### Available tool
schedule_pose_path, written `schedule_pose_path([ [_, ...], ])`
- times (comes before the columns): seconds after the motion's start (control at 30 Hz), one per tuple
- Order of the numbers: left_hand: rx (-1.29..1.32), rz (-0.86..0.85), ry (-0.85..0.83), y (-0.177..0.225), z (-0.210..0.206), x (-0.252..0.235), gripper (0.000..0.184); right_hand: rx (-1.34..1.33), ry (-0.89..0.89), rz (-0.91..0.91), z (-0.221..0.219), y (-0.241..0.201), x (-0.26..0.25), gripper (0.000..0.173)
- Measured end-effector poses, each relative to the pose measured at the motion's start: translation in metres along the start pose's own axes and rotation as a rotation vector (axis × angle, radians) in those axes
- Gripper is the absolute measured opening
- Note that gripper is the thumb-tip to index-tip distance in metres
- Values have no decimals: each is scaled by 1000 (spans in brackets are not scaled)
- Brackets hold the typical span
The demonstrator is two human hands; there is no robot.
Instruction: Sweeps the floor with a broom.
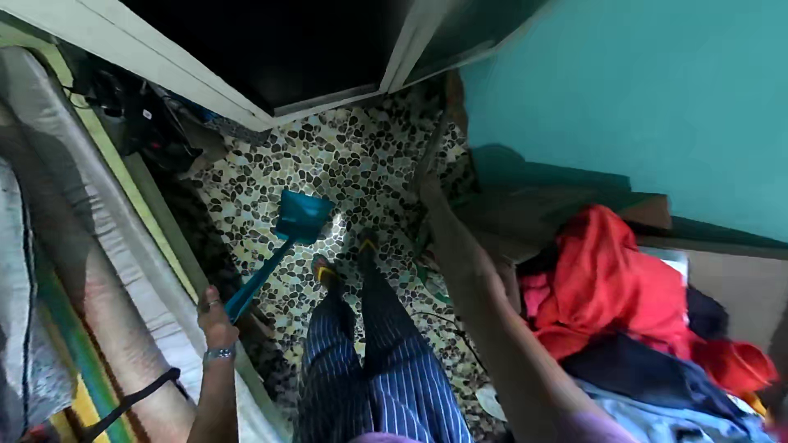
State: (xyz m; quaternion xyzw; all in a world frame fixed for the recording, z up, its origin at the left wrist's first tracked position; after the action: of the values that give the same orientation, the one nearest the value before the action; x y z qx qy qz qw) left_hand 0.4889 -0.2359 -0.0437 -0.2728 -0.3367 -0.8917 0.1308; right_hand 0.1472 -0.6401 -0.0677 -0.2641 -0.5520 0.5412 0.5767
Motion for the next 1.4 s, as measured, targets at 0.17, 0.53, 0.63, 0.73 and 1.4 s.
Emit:
schedule_pose_path([
  [0.17, -35, -54, 13, 1, -4, -9, 54, 285, -95, -675, -18, 95, -99, 50],
  [0.53, -21, -54, -57, 22, -19, -9, 45, 285, -328, -804, -55, 89, 233, 54],
  [0.63, -52, -39, -68, 19, -17, -11, 45, 202, -302, -859, -38, 29, 298, 60],
  [0.73, -50, -34, -76, 14, -17, -13, 44, 166, -160, -812, -28, -3, 318, 63],
  [1.4, -123, 13, -130, 15, -21, -17, 48, -276, -125, -1227, -63, 58, 311, 49],
])
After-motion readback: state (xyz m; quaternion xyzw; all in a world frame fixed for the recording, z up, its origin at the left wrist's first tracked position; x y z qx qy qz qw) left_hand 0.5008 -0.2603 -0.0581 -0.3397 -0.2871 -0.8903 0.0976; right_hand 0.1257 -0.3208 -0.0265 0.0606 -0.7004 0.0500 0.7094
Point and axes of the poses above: each hand's wrist, its own x-axis away from the middle knuckle, its own z-axis out of the back of the hand, y = z × x, the point moved 3 cm from there along -x, towards the middle knuckle, and after that the axes turned 1 degree about y, right-handed, at the moved point
